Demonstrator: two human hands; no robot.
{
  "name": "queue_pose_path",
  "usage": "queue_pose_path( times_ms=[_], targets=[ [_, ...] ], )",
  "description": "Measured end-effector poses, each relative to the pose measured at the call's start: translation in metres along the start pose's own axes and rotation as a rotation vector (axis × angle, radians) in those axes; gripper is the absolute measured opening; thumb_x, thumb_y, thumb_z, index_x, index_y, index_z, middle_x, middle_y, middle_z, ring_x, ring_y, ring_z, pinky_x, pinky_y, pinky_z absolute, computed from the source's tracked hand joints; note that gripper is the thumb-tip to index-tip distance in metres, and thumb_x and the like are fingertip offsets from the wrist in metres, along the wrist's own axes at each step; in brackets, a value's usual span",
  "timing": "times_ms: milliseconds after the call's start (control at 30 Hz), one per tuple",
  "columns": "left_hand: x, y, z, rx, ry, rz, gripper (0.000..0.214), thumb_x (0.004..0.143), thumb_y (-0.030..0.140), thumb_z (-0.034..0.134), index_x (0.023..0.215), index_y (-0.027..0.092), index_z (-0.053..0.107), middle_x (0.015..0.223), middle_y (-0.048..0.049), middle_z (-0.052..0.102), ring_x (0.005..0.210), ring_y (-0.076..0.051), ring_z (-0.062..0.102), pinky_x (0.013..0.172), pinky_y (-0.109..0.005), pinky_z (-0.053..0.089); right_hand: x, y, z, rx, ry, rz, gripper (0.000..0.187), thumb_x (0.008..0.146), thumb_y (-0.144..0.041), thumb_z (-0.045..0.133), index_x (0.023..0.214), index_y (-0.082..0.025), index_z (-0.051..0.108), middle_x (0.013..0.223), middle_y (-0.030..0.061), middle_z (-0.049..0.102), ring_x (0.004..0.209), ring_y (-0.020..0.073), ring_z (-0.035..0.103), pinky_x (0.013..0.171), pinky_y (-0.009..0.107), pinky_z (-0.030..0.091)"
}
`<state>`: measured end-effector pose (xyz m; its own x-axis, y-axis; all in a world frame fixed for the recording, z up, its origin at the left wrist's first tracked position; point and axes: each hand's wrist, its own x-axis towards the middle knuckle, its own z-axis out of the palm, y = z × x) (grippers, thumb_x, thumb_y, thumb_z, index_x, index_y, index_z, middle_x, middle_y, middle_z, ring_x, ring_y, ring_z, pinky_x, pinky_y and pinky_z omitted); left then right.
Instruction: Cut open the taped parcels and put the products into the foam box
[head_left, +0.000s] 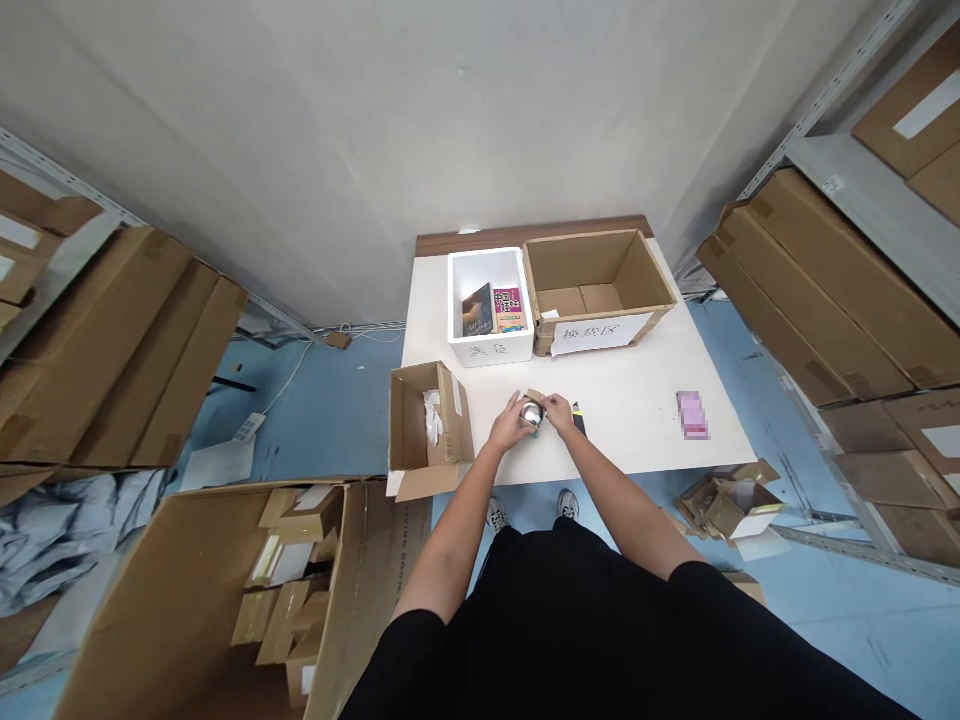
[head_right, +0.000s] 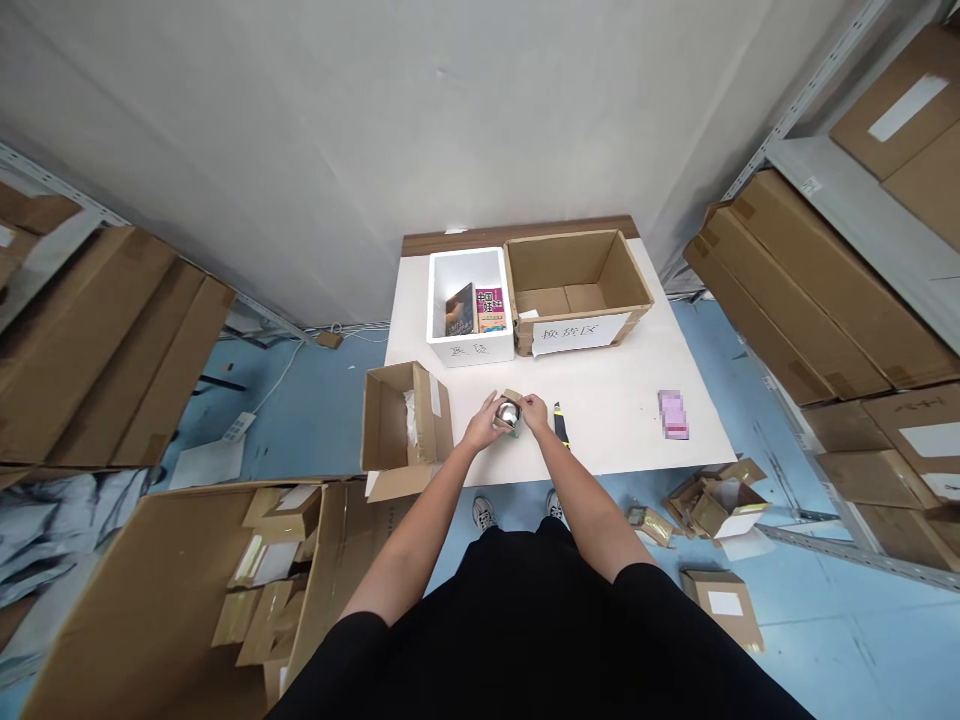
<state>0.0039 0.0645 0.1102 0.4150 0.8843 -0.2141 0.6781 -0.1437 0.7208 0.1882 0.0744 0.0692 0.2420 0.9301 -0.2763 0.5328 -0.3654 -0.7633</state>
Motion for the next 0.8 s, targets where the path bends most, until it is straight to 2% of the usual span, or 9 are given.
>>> queue_pose_path(
  times_ms=[67, 100, 200, 267, 333, 433, 533, 667, 800],
  targets=[
    [0.014, 0.002, -0.006, 0.063, -0.057, 0.022, 0.099, 0.067, 0.025, 0.092, 0.156, 0.033, 0.048, 0.175, -0.0082, 0.028, 0.145, -0.033, 0.053, 0.114, -0.042, 0.048, -0.003, -0.004, -0.002, 0.034, 0.033, 0.074, 0.03, 0.088, -0.05, 0.046, 0.088, -0.024, 0.059, 0.086, 0.0032, 0.072, 0.081, 0.0204, 0.066, 0.077, 0.029, 0.052],
    [0.021, 0.003, -0.008, 0.09, -0.098, 0.041, 0.101, 0.065, 0.025, 0.094, 0.155, 0.032, 0.049, 0.174, -0.0085, 0.03, 0.144, -0.034, 0.053, 0.115, -0.041, 0.047, -0.006, -0.006, -0.004, 0.047, 0.06, 0.094, 0.029, 0.087, -0.049, 0.05, 0.093, -0.023, 0.061, 0.088, 0.0035, 0.072, 0.082, 0.021, 0.067, 0.079, 0.03, 0.052],
    [0.037, 0.006, -0.009, 0.132, -0.165, 0.084, 0.092, 0.061, 0.026, 0.095, 0.146, 0.029, 0.059, 0.161, -0.0095, 0.051, 0.14, -0.033, 0.056, 0.115, -0.039, 0.046, -0.015, -0.012, -0.016, 0.057, 0.134, 0.04, 0.027, 0.087, -0.042, 0.054, 0.103, -0.023, 0.064, 0.094, 0.0048, 0.073, 0.086, 0.022, 0.068, 0.084, 0.032, 0.053],
    [0.038, 0.006, -0.004, 0.126, -0.112, 0.058, 0.085, 0.063, 0.028, 0.093, 0.142, 0.026, 0.062, 0.147, -0.0103, 0.061, 0.133, -0.032, 0.061, 0.112, -0.038, 0.047, -0.022, -0.015, -0.025, 0.016, 0.108, -0.076, 0.022, 0.087, -0.035, 0.055, 0.1, -0.023, 0.067, 0.101, 0.0053, 0.073, 0.092, 0.0218, 0.069, 0.089, 0.034, 0.053],
    [0.032, 0.005, 0.007, 0.1, -0.024, 0.005, 0.082, 0.066, 0.031, 0.092, 0.141, 0.024, 0.062, 0.137, -0.0108, 0.065, 0.127, -0.031, 0.063, 0.109, -0.038, 0.049, -0.027, -0.018, -0.033, -0.085, 0.033, -0.161, 0.019, 0.085, -0.032, 0.059, 0.097, -0.024, 0.071, 0.109, 0.006, 0.073, 0.101, 0.022, 0.068, 0.095, 0.035, 0.053],
    [0.019, 0.004, 0.026, 0.061, 0.079, -0.061, 0.077, 0.07, 0.034, 0.088, 0.141, 0.021, 0.062, 0.135, -0.0129, 0.066, 0.125, -0.032, 0.062, 0.108, -0.041, 0.049, -0.033, -0.024, -0.037, -0.308, -0.081, -0.133, 0.022, 0.079, -0.033, 0.073, 0.098, -0.022, 0.076, 0.124, 0.0098, 0.069, 0.111, 0.0251, 0.067, 0.099, 0.037, 0.051],
    [0.012, 0.003, 0.041, 0.012, 0.156, -0.103, 0.073, 0.074, 0.029, 0.082, 0.143, 0.019, 0.059, 0.139, -0.0152, 0.065, 0.127, -0.033, 0.061, 0.111, -0.045, 0.047, -0.035, -0.036, -0.033, -0.471, -0.157, -0.079, 0.034, 0.072, -0.037, 0.084, 0.101, -0.021, 0.079, 0.135, 0.0137, 0.063, 0.116, 0.0298, 0.065, 0.096, 0.038, 0.053],
    [0.012, -0.003, 0.045, -0.131, 0.126, -0.038, 0.083, 0.066, 0.023, 0.085, 0.145, 0.021, 0.058, 0.143, -0.0132, 0.064, 0.132, -0.032, 0.06, 0.115, -0.046, 0.045, -0.036, -0.048, -0.022, -0.552, -0.172, -0.026, 0.055, 0.067, -0.04, 0.087, 0.118, -0.02, 0.077, 0.131, 0.0166, 0.063, 0.115, 0.0327, 0.064, 0.09, 0.039, 0.055],
    [0.011, -0.012, 0.043, -0.197, 0.089, -0.011, 0.08, 0.065, 0.02, 0.084, 0.142, 0.023, 0.061, 0.141, -0.0095, 0.067, 0.128, -0.03, 0.063, 0.111, -0.043, 0.049, -0.039, -0.05, -0.019, -0.568, -0.183, -0.05, 0.056, 0.064, -0.039, 0.086, 0.116, -0.019, 0.077, 0.149, 0.0177, 0.054, 0.126, 0.0345, 0.059, 0.095, 0.04, 0.053]
  ],
)
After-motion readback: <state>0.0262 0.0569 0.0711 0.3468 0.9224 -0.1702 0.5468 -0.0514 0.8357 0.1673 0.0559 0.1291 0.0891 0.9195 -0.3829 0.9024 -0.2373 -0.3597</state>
